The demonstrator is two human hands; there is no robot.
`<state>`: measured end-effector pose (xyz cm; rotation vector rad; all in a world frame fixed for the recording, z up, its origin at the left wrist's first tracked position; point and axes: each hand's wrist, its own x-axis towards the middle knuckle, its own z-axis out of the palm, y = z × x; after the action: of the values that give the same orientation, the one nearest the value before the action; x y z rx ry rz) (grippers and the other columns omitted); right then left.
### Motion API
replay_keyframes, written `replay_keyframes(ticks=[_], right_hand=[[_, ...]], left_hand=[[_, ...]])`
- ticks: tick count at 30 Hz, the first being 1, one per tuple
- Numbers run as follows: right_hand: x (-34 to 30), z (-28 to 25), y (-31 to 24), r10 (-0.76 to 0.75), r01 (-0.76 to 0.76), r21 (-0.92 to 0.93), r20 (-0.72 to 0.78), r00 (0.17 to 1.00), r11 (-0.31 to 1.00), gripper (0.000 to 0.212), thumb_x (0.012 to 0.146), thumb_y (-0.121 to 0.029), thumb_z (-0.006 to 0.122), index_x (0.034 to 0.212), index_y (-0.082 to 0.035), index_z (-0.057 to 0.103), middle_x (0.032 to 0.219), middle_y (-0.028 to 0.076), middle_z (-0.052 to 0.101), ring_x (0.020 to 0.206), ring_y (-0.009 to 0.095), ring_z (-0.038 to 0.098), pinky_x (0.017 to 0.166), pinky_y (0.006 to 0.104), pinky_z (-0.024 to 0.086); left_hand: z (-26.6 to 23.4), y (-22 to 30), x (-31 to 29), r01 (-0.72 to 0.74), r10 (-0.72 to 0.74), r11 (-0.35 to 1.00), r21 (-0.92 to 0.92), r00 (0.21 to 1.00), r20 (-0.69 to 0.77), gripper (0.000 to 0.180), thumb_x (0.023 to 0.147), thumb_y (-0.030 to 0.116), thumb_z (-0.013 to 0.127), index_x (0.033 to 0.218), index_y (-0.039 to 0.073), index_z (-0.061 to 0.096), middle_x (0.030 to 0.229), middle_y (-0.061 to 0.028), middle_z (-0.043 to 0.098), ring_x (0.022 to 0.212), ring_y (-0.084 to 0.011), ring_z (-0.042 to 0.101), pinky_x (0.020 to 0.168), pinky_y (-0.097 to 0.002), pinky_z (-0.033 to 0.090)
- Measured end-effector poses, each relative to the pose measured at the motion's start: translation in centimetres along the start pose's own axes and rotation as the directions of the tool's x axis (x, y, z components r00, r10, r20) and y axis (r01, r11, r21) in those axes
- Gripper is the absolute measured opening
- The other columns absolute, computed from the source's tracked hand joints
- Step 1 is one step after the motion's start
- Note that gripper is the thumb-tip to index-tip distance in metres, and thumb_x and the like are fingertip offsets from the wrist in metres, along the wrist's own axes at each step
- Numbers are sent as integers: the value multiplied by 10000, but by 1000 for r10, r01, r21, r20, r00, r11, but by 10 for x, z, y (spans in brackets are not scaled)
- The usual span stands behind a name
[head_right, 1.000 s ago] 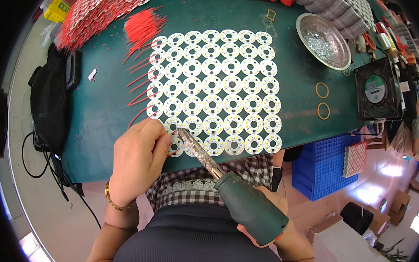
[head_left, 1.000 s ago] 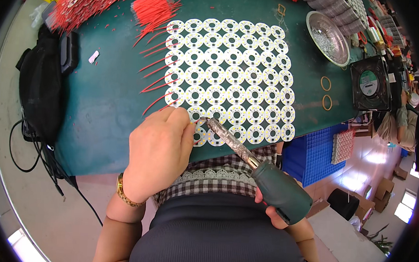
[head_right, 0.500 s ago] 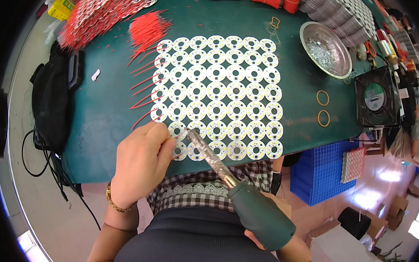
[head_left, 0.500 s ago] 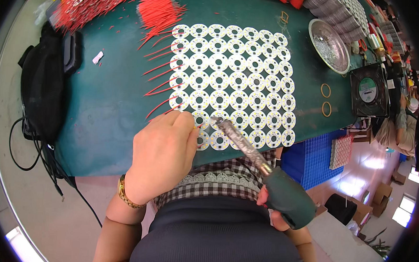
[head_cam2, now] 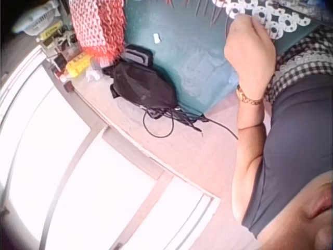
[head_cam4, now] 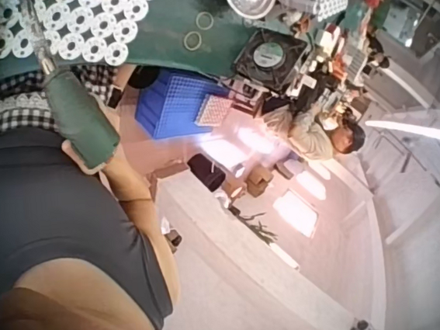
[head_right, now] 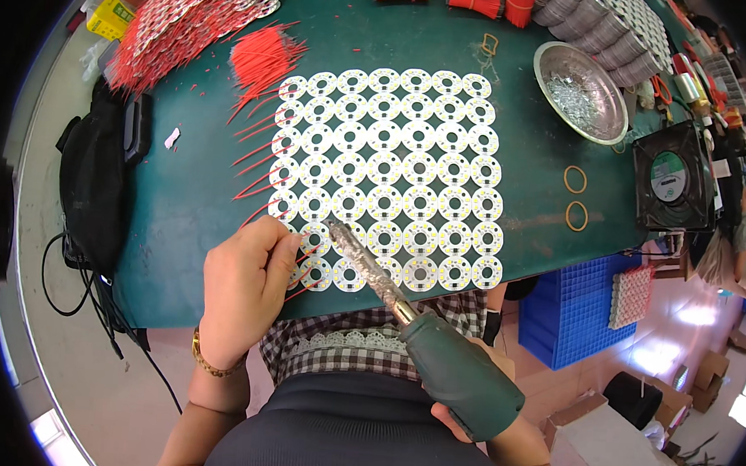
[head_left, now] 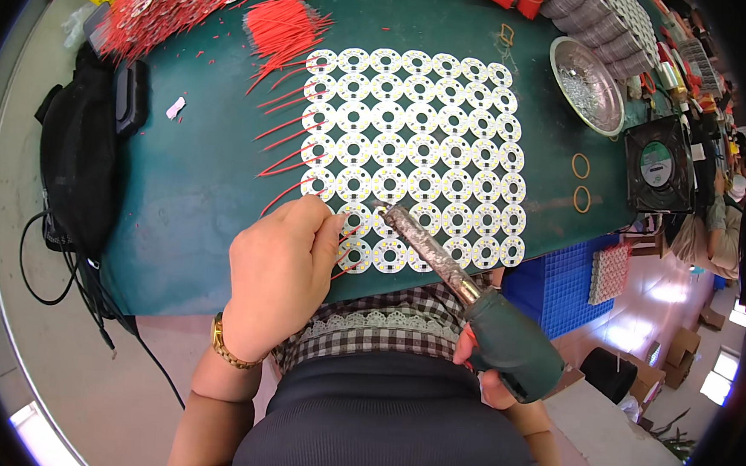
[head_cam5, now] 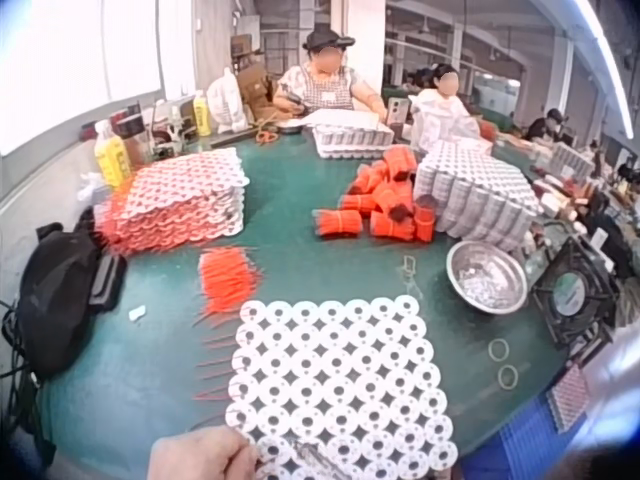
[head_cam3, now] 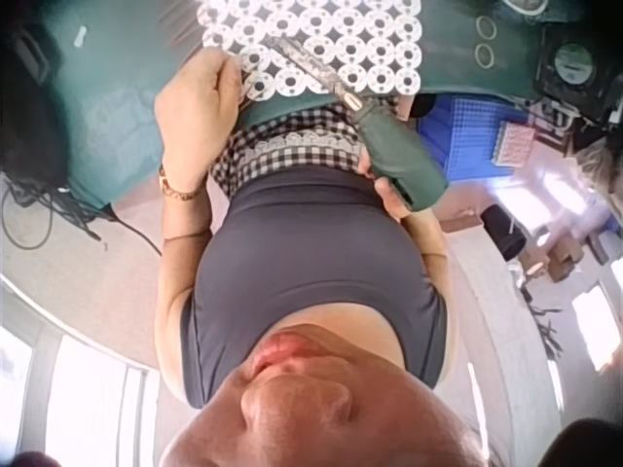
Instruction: The person solders wires onto the circular LED board panel using a handheld soldering tool.
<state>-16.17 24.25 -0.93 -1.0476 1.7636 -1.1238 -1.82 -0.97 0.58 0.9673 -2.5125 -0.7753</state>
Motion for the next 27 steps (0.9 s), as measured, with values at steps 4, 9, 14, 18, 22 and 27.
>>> replay_keyframes(ticks=[4, 9, 14, 18, 22, 27], right_hand=[[5, 10, 13, -58, 58, 180, -6, 998, 982, 492, 829, -466, 629, 964, 0, 546, 789, 75, 568, 661, 129, 509, 565, 265, 407], [14, 16, 18, -139, 148, 205, -60, 989, 968, 415, 817, -416, 655, 897, -18, 569, 782, 61, 569, 652, 126, 504, 547, 256, 395], [12, 7, 14, -106, 99, 103, 66, 992, 990, 379, 740, -287, 683, 977, -2, 604, 893, 130, 606, 735, 259, 581, 626, 317, 468], [10, 5, 9, -45, 39, 60, 104, 994, 997, 421, 692, -207, 698, 1044, 11, 623, 967, 176, 631, 786, 344, 629, 677, 361, 520], [9, 7, 16, -100, 98, 34, 82, 992, 995, 387, 703, -211, 686, 1021, 1, 627, 962, 163, 634, 785, 334, 630, 661, 359, 516], [4, 20, 24, -53, 58, 189, -31, 998, 980, 481, 811, -493, 675, 883, -28, 573, 772, 45, 548, 658, 141, 497, 590, 255, 391]], left_hand=[[0, 1, 2, -7, 7, 1000, 23, 1000, 23, 150, 878, 106, 609, 773, 8, 567, 657, -148, 547, 582, -319, 530, 530, -377, 402], [0, 0, 4, -24, 21, 998, 61, 999, 48, 157, 871, 108, 610, 757, 19, 550, 656, -146, 542, 593, -327, 531, 535, -392, 402], [0, -1, 3, -29, 25, 995, 90, 999, 47, 152, 861, 100, 612, 748, 29, 542, 652, -143, 542, 595, -330, 533, 533, -401, 400], [1, 1, 4, -38, 33, 994, 102, 998, 46, 149, 853, 100, 616, 744, 35, 538, 649, -138, 542, 589, -331, 532, 528, -404, 399], [1, 1, 4, -48, 45, 993, 103, 998, 38, 150, 846, 100, 621, 740, 44, 532, 644, -133, 543, 580, -331, 534, 523, -408, 399], [3, 0, 4, -52, 48, 993, 105, 998, 37, 151, 844, 102, 625, 740, 48, 531, 634, -127, 540, 566, -325, 532, 510, -405, 396]])
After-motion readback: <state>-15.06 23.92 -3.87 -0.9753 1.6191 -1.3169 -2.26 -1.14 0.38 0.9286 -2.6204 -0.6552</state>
